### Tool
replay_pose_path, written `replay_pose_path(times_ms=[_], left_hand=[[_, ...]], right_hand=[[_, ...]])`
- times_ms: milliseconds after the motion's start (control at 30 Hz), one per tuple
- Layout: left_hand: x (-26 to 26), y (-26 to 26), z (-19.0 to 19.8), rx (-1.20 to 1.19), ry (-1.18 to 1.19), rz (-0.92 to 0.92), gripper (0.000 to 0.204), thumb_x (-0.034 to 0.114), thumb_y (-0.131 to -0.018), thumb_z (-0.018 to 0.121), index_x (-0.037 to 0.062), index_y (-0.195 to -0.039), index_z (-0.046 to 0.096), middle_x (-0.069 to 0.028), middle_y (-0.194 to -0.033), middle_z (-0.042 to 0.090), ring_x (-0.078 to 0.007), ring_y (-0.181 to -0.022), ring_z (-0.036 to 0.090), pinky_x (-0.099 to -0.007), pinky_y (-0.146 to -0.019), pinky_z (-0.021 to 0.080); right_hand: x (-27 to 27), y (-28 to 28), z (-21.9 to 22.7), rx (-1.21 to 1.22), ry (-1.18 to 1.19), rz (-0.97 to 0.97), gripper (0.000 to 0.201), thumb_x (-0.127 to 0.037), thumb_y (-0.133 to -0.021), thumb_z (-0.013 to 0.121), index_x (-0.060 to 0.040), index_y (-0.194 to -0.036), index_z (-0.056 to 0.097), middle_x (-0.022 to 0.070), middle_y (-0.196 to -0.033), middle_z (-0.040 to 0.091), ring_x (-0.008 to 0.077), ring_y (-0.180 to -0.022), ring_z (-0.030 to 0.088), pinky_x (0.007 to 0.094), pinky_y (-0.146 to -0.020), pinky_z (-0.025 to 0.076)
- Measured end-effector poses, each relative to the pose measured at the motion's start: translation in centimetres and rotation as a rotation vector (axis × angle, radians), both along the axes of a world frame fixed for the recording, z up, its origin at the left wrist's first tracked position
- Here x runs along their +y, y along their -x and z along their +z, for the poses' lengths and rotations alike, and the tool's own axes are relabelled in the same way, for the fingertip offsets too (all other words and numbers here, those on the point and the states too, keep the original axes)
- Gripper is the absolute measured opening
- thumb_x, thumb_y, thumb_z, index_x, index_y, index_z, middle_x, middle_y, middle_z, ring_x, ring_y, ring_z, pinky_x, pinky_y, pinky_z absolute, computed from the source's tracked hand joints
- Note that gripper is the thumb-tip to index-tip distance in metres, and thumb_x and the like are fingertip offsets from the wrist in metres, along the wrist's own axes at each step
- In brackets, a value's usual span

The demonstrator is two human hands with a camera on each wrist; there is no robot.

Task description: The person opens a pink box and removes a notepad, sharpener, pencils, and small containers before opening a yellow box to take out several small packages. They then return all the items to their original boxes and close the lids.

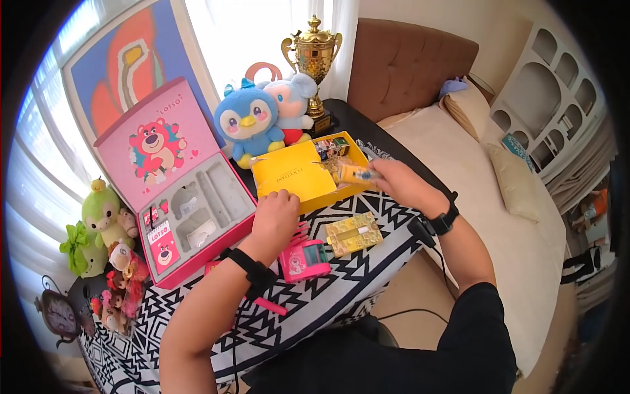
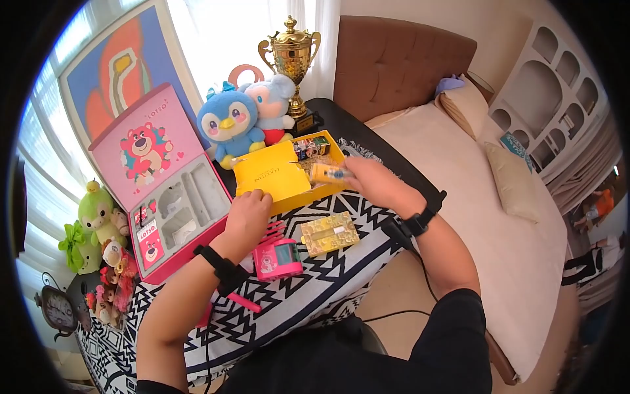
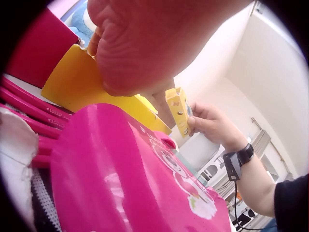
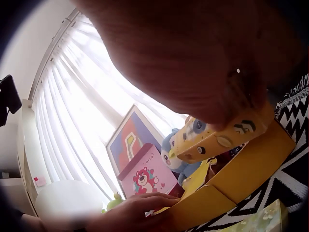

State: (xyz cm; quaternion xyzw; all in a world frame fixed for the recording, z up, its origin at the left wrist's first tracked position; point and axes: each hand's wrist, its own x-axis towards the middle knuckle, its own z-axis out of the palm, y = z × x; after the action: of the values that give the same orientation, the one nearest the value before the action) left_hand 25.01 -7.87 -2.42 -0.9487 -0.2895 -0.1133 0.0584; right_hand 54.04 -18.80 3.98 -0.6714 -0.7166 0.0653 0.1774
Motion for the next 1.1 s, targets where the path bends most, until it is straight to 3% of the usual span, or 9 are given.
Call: replay_pose_path(times_ms=[67,133,233,333,500,567,667,800,1100], left_hand=[[0.1,0.2,0.0,-0.006,-0.002,0.0,0.015,0.005,-0.083,0.062,0.0047,-0.098,0.062,-0.0129,-0.096,0.064,-0.0316,-0.094,0.065,-0.0433,-0.083,0.051],[0.0,0.0,0.0,-0.009,-0.004,-0.022,0.015,0.005,-0.083,0.062,0.0046,-0.098,0.062,-0.0128,-0.096,0.064,-0.0315,-0.094,0.065,-0.0433,-0.083,0.051],[0.0,-0.2,0.3,0.021,0.01,-0.014,0.016,0.005,-0.082,0.063,0.0046,-0.099,0.062,-0.0128,-0.096,0.064,-0.0315,-0.094,0.066,-0.0429,-0.083,0.051],[0.0,0.1,0.1,0.005,-0.007,0.001,0.017,0.005,-0.082,0.063,0.0047,-0.099,0.063,-0.0129,-0.097,0.065,-0.0314,-0.095,0.066,-0.0425,-0.084,0.051],[-0.1,-0.1,0.1,0.018,0.0,0.007,0.017,0.006,-0.082,0.064,0.0047,-0.099,0.062,-0.0126,-0.098,0.065,-0.0305,-0.096,0.066,-0.0422,-0.084,0.051],[-0.1,-0.1,0.3,0.031,-0.001,0.012,0.017,0.006,-0.082,0.063,0.0047,-0.099,0.062,-0.0126,-0.098,0.065,-0.0304,-0.096,0.066,-0.0421,-0.084,0.052],[-0.2,-0.2,0.2,0.048,0.007,0.002,0.018,0.006,-0.082,0.063,0.0048,-0.1,0.062,-0.0124,-0.098,0.065,-0.0302,-0.096,0.066,-0.0419,-0.083,0.052],[-0.3,-0.2,0.2,0.052,-0.009,0.02,0.018,0.006,-0.083,0.063,0.0049,-0.1,0.063,-0.0121,-0.099,0.065,-0.0298,-0.096,0.066,-0.0416,-0.082,0.052],[-0.3,-0.2,0.3,0.04,0.007,0.011,0.018,0.007,-0.083,0.063,0.0051,-0.102,0.063,-0.0118,-0.099,0.065,-0.0292,-0.096,0.066,-0.0418,-0.082,0.052]], right_hand=[[-0.9,0.4,0.0,0.137,0.103,0.106,0.023,-0.008,-0.092,0.065,-0.0011,-0.114,0.061,0.021,-0.106,0.067,0.0405,-0.102,0.064,0.0467,-0.088,0.051],[-0.7,0.6,-1.7,0.106,0.052,0.127,0.025,-0.007,-0.09,0.067,-0.0018,-0.114,0.061,0.0201,-0.105,0.066,0.0384,-0.101,0.064,0.0444,-0.089,0.051],[1.1,2.0,-3.6,0.036,0.262,0.179,0.028,-0.008,-0.091,0.066,-0.0023,-0.118,0.064,0.0195,-0.11,0.067,0.0375,-0.107,0.064,0.0445,-0.092,0.051],[2.3,3.1,-5.2,0.018,0.264,0.265,0.028,-0.007,-0.09,0.063,0.0001,-0.117,0.065,0.0209,-0.108,0.068,0.038,-0.106,0.065,0.0453,-0.092,0.051],[3.0,4.0,-3.1,-0.021,0.145,0.33,0.018,-0.011,-0.089,0.061,0.001,-0.097,0.072,0.0221,-0.097,0.069,0.0402,-0.095,0.066,0.0475,-0.086,0.052],[3.2,4.3,-1.4,-0.092,-0.007,0.161,0.018,-0.013,-0.089,0.061,0.0012,-0.088,0.072,0.0222,-0.091,0.069,0.0406,-0.091,0.067,0.048,-0.083,0.053],[7.5,2.3,-1.3,-0.192,0.019,0.064,0.015,-0.011,-0.088,0.062,0.0008,-0.088,0.071,0.0225,-0.092,0.068,0.0401,-0.094,0.067,0.0481,-0.083,0.053],[13.2,-0.2,-4.5,-0.185,-0.193,0.177,0.015,-0.01,-0.087,0.063,0.0005,-0.092,0.072,0.0223,-0.098,0.068,0.0393,-0.098,0.067,0.0476,-0.086,0.053],[16.1,0.2,-5.0,-0.294,0.091,0.052,0.022,-0.011,-0.086,0.068,0.0011,-0.104,0.072,0.0241,-0.113,0.063,0.0422,-0.104,0.065,0.0458,-0.09,0.053]])
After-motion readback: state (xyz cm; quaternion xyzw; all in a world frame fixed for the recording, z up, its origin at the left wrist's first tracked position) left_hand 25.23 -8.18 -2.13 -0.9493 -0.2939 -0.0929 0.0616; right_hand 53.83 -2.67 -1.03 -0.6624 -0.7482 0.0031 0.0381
